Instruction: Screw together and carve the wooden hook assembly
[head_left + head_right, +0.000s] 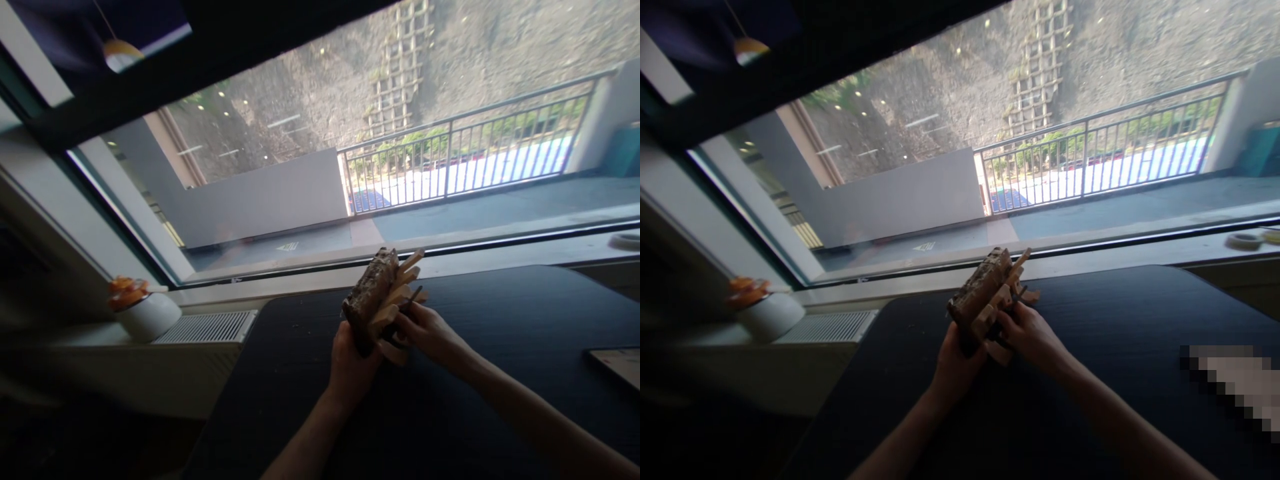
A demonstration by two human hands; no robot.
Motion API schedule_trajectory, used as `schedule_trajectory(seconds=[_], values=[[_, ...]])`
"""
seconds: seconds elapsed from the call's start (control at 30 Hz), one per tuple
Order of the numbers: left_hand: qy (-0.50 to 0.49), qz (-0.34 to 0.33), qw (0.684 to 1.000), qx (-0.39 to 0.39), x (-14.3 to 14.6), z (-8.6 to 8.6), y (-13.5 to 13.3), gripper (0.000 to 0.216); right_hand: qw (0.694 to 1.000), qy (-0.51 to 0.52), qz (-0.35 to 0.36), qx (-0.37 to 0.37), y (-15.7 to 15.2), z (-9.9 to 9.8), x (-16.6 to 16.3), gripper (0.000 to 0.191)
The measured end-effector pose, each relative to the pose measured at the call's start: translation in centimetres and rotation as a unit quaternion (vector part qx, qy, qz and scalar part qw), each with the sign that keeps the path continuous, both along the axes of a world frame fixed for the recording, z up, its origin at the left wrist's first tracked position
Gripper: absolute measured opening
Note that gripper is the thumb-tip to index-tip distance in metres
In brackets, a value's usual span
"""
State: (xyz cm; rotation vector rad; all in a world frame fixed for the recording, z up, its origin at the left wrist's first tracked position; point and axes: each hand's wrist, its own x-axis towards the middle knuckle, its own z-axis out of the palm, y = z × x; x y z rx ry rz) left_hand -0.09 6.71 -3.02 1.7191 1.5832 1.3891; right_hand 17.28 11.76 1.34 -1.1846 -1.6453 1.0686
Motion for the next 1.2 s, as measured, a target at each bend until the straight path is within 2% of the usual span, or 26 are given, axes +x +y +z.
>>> schedule_trajectory(seconds=[0.17, 0.33, 0.5, 0.63, 0.8, 1.0, 1.13, 1.2], values=[[0.021, 0.021, 0.999, -0.021, 0.11, 0.25, -0.03, 0.031, 1.000, 0.012, -0.020, 0.005, 0.21, 0.10, -0.03, 0.036], [0.016, 0.023, 0.999, -0.024, 0.13, 0.23, -0.08, 0.032, 1.000, 0.010, 0.014, -0.019, -0.12, 0.49, -0.07, 0.033], [0.021, 0.020, 0.999, -0.025, 0.14, 0.23, 0.05, 0.031, 0.999, 0.016, -0.029, -0.027, -0.11, 0.20, -0.06, 0.034], [0.013, 0.017, 0.999, -0.032, 0.16, 0.21, 0.09, 0.034, 0.999, 0.010, 0.015, -0.038, -0.22, -0.11, -0.77, 0.031], [0.032, 0.019, 0.999, -0.028, 0.23, 0.27, -0.07, 0.029, 0.998, 0.019, -0.044, -0.041, 0.27, 0.56, 0.08, 0.035], [0.022, 0.021, 0.999, -0.029, 0.08, 0.27, -0.09, 0.033, 0.998, 0.024, -0.013, -0.056, 0.05, 0.40, -0.20, 0.028], [0.028, 0.012, 0.999, -0.028, 0.04, 0.27, -0.06, 0.031, 0.997, 0.036, -0.041, -0.058, -0.11, 0.50, -0.14, 0.027], [0.030, 0.014, 0.999, -0.032, 0.06, 0.33, -0.08, 0.032, 0.997, 0.037, -0.033, -0.061, -0.32, 0.47, -0.20, 0.026]])
